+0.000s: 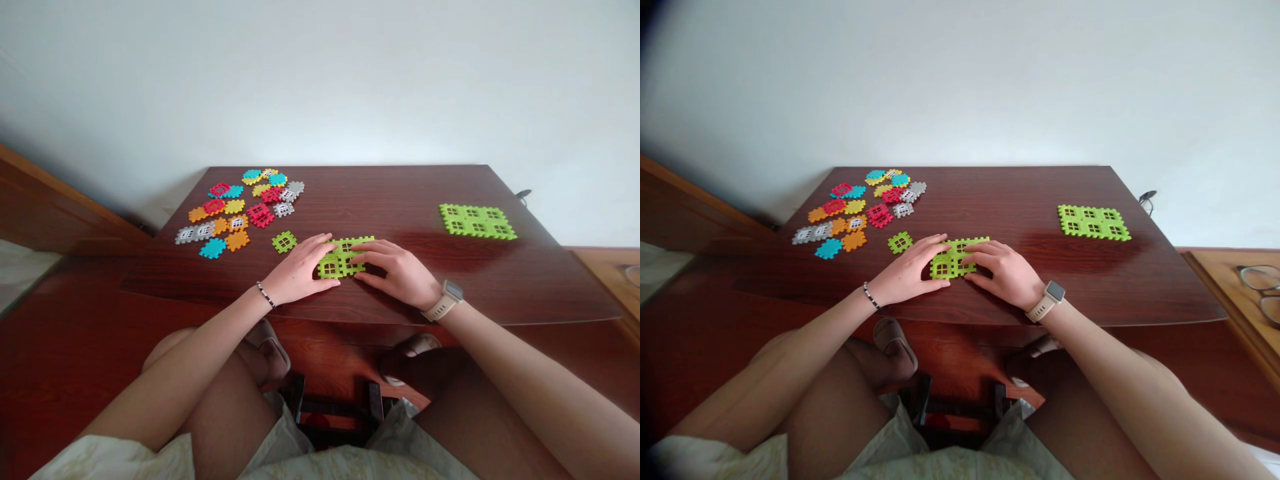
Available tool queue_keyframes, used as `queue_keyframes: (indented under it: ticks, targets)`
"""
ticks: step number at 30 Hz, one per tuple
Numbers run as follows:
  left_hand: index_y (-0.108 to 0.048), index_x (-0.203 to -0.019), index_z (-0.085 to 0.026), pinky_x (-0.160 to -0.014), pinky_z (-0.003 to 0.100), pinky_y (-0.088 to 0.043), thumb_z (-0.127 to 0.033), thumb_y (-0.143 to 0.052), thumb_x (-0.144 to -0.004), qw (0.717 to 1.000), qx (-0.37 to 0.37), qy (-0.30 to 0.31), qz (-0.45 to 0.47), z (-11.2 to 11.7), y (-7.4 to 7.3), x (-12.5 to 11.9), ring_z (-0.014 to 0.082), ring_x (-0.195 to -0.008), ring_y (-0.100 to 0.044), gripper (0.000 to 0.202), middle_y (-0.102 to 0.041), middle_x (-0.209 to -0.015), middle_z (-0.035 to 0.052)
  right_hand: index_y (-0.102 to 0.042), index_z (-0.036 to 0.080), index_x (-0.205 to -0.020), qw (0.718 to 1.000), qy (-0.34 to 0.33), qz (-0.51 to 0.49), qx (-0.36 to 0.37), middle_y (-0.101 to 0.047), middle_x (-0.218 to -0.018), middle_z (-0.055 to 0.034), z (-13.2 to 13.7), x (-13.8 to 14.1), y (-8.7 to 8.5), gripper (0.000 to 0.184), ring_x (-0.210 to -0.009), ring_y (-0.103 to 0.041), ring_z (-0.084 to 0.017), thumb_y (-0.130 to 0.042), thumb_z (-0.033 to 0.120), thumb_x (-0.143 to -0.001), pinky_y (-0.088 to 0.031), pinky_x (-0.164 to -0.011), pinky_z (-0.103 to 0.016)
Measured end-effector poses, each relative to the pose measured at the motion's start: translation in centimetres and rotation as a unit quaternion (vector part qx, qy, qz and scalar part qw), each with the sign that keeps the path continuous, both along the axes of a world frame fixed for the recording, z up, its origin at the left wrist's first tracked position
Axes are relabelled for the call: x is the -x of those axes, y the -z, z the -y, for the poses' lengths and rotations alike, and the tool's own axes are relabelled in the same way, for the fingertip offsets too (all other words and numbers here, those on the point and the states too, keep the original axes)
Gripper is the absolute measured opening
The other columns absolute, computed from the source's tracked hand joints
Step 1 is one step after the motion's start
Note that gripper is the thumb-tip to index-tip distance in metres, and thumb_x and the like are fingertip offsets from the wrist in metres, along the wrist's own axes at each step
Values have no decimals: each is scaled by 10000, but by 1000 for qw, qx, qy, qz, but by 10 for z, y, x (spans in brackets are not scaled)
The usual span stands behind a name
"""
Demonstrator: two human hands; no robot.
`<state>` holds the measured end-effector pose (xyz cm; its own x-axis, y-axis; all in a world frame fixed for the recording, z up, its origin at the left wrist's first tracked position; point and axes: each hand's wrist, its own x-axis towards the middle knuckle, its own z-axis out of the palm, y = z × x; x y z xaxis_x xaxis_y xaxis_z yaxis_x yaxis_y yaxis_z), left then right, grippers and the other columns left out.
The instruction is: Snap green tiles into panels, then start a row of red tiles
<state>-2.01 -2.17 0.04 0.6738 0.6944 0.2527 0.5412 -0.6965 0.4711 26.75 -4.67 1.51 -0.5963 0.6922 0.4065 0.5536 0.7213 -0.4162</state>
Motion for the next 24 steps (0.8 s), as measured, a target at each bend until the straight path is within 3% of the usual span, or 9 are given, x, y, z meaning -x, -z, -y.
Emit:
queue_keyframes:
  ticks: [24]
  targets:
    - [-580, -1490, -212, -1325, 592, -404, -440, -783, -989, 1000, -23, -7, -19, 0, 2, -2, 360, -1586, -473, 587, -520, -1674, 186, -810, 235, -1185, 1000, -12, -3, 8, -779, -1314, -121, 0, 0, 2, 177, -1218, -725, -314, -728, 317, -1051, -600, -1097, -520]
